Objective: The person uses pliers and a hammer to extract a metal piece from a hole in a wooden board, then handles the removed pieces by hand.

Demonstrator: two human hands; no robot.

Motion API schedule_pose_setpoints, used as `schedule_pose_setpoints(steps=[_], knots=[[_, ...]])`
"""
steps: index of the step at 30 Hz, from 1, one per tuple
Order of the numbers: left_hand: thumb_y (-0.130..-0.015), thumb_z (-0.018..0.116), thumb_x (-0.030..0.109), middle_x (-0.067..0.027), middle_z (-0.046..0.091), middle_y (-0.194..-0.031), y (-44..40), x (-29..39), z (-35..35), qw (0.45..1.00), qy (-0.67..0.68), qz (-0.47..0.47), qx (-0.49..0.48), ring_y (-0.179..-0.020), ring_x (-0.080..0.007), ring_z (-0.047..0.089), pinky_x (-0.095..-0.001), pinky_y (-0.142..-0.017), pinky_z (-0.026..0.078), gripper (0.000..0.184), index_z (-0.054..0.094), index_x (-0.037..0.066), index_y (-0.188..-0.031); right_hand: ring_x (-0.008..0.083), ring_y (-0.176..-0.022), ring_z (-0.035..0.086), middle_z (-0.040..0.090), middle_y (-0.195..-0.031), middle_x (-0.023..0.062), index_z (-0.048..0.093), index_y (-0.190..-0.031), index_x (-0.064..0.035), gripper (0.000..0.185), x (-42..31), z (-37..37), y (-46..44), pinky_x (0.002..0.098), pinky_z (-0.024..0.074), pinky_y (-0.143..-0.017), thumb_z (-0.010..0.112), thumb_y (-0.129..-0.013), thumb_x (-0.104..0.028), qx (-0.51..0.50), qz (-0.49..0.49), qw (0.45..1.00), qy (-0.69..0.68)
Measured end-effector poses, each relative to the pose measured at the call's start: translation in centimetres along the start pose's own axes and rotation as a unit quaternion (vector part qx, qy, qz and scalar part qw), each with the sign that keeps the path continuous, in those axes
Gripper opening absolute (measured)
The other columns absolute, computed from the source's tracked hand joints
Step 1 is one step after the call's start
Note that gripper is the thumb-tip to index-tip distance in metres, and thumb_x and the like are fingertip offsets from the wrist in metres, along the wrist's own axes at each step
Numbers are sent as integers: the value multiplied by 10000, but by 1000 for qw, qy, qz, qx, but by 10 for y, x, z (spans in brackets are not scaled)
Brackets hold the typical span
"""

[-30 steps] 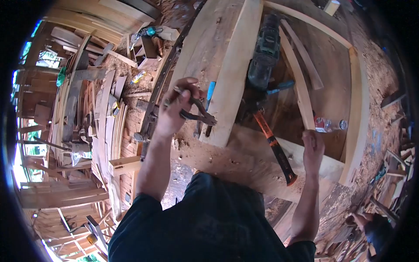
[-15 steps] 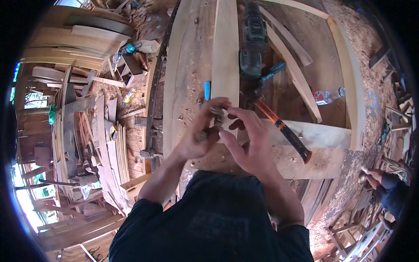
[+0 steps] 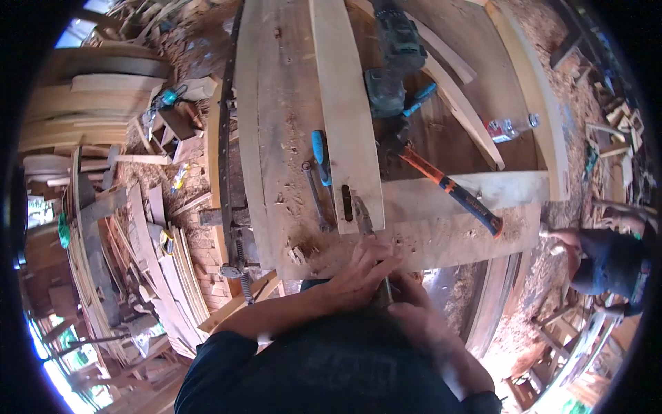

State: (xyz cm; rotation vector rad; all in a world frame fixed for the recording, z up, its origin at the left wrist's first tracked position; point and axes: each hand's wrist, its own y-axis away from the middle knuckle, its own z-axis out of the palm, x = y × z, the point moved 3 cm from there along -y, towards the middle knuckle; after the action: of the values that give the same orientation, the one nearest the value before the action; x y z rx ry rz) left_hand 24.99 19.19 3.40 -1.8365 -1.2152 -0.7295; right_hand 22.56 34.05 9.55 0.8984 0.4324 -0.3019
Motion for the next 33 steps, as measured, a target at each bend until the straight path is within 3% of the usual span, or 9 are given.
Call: schedule_pose_setpoints(steps=[3, 8, 11, 13, 15, 16, 20, 26, 33], knots=[[-789, 668, 121, -230, 412, -1405, 4, -8, -8, 996, 15, 9, -91, -1410, -424, 332, -536, -1179, 277, 790, 350, 70, -1510, 194, -1170, 559, 557, -1329, 120, 412, -1437, 36, 636, 8, 1, -12, 324, 440, -1002, 643, -900, -215, -1, 48, 998, 30], [-742, 775, 266, -238, 262, -1563, -9, -22, -57, 969, 77, 22, -235, -1470, -428, 248, -533, -1177, 258, 973, 263, 117, -1557, 143, -964, 632, 676, -1046, 60, 614, -1212, 13, 351, 14, 25, -32, 282, 486, -874, 639, -952, -221, 92, 150, 974, 144], [-736, 788, 310, -228, 319, -1550, -31, -38, -113, 939, 22, 32, -343, -1448, -402, 307, -521, -1174, 263, 966, 300, 98, -1542, 120, -829, 618, 663, -860, 14, 684, -1088, -6, 269, 25, 28, -37, 280, 485, -788, 651, -951, -234, 107, 126, 976, 145], [-778, 765, 276, -220, 429, -1481, -52, -89, -131, 959, 89, 23, -267, -1399, -388, 387, -496, -1157, 302, 818, 401, 71, -1481, 112, -778, 602, 651, -797, 11, 701, -1029, -11, 254, 24, 29, -41, 289, 479, -744, 659, -942, -246, 120, 103, 971, 180], [-792, 770, 283, -210, 492, -1430, -91, -142, -150, 980, 105, -148, -80, -1351, -377, 446, -489, -1139, 329, 701, 497, 51, -1395, 108, -755, 593, 654, -785, 35, 699, -983, -10, 257, 18, 34, -37, 305, 475, -709, 664, -933, -259, 127, 103, 941, 296], [-803, 770, 280, -236, 485, -1425, -110, -176, -154, 995, -26, -96, 15, -1348, -393, 441, -489, -1135, 338, 665, 509, 48, -1369, 118, -747, 597, 652, -770, 53, 692, -969, -7, 261, 12, 39, -37, 316, 479, -705, 665, -927, -263, 144, 111, 928, 324], [-807, 753, 351, -329, 349, -1483, -188, -243, -156, 943, -198, -184, 196, -1324, -476, 437, -489, -1122, 363, 792, 398, 58, -1451, 192, -714, 616, 638, -724, 128, 661, -925, 4, 279, -6, 63, -46, 369, 489, -694, 667, -911, -275, 195, 101, 889, 401], [-746, 740, 526, -316, 274, -1524, -229, -282, -144, 913, -171, -280, 243, -1260, -500, 501, -529, -981, 496, 908, 385, 91, -1460, 325, -742, 636, 626, -749, 187, 638, -907, 8, 290, -20, 71, -62, 420, 490, -717, 672, -901, -280, 220, 117, 863, 440], [-793, 738, 557, -273, 492, -1399, -227, -282, -149, 927, -126, -284, 208, -1265, -442, 507, -520, -971, 491, 896, 371, 96, -1468, 349, -799, 639, 636, -832, 209, 623, -957, 11, 292, -9, 77, -58, 430, 486, -736, 659, -911, -275, 251, 118, 828, 487]])
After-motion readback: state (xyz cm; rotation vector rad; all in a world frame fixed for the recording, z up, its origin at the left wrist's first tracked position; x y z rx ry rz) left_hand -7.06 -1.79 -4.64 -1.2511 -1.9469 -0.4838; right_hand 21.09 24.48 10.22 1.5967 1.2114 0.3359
